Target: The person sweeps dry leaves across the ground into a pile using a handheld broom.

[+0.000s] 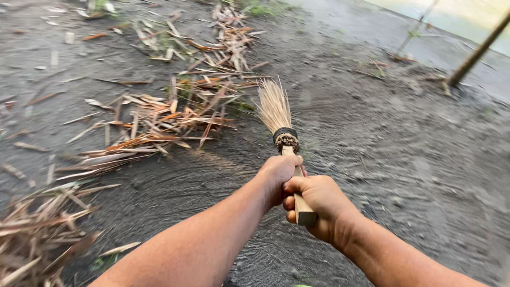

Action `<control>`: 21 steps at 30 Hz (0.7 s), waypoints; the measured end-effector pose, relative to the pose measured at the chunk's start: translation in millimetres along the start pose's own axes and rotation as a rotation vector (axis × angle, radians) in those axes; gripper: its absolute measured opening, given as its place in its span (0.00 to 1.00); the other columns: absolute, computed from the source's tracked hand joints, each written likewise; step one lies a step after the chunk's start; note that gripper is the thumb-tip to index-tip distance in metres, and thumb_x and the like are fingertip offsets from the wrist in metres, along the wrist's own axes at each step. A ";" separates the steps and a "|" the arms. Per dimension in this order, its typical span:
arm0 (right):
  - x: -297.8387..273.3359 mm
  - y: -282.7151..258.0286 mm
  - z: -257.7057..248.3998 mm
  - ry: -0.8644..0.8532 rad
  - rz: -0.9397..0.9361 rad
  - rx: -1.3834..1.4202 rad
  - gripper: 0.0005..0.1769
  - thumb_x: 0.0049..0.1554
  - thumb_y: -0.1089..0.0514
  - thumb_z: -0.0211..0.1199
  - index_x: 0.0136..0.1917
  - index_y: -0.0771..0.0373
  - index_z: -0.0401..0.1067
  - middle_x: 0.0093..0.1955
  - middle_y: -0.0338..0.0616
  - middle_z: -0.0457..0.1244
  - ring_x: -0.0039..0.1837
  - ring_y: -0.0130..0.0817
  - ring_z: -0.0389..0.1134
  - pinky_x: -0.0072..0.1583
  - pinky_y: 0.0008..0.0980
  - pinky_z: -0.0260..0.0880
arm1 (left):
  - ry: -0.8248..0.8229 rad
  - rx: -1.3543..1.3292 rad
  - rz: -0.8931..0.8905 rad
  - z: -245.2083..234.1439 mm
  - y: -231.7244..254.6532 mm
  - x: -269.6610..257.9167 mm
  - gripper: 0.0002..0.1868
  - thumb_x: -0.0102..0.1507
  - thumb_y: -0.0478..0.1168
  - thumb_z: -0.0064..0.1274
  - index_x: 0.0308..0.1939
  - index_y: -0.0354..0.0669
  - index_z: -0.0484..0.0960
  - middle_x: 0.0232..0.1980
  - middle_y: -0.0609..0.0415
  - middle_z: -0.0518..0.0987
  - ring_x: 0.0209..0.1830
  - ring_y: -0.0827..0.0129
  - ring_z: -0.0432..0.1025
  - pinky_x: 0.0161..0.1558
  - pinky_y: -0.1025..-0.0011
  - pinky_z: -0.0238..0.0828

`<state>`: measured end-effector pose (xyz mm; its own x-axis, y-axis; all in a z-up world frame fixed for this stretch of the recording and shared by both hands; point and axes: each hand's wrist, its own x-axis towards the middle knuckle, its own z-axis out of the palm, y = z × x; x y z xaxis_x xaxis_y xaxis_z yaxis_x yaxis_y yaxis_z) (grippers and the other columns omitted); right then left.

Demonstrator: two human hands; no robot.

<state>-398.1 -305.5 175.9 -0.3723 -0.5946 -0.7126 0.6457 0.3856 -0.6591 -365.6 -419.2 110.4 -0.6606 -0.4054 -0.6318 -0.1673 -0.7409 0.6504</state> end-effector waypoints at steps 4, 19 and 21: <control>28.7 1.2 0.8 0.105 0.007 0.061 0.04 0.57 0.67 0.59 0.46 0.69 0.67 0.33 0.45 0.61 0.29 0.31 0.62 0.30 0.31 0.64 | -0.099 0.052 -0.069 -3.6 -4.1 36.7 0.12 0.67 0.43 0.49 0.36 0.37 0.75 0.31 0.48 0.76 0.29 0.60 0.72 0.34 0.59 0.72; 89.9 42.1 174.1 -0.469 0.377 -0.584 0.07 0.53 0.66 0.61 0.46 0.69 0.69 0.32 0.44 0.63 0.29 0.30 0.67 0.29 0.34 0.69 | 0.536 -0.401 0.121 -224.9 -13.4 -30.4 0.10 0.64 0.39 0.44 0.38 0.33 0.73 0.32 0.45 0.75 0.29 0.57 0.71 0.33 0.57 0.70; 99.6 29.4 179.3 -0.589 0.357 -0.663 0.08 0.54 0.64 0.64 0.48 0.67 0.71 0.32 0.44 0.63 0.28 0.27 0.66 0.27 0.30 0.67 | 0.643 -0.402 0.236 -221.9 4.7 -35.2 0.08 0.62 0.35 0.43 0.40 0.31 0.72 0.34 0.44 0.75 0.29 0.57 0.71 0.32 0.56 0.70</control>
<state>-296.7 -479.9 128.6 0.2861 -0.5542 -0.7817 0.0801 0.8267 -0.5569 -180.7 -527.2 42.1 -0.0734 -0.7147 -0.6955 0.2828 -0.6837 0.6727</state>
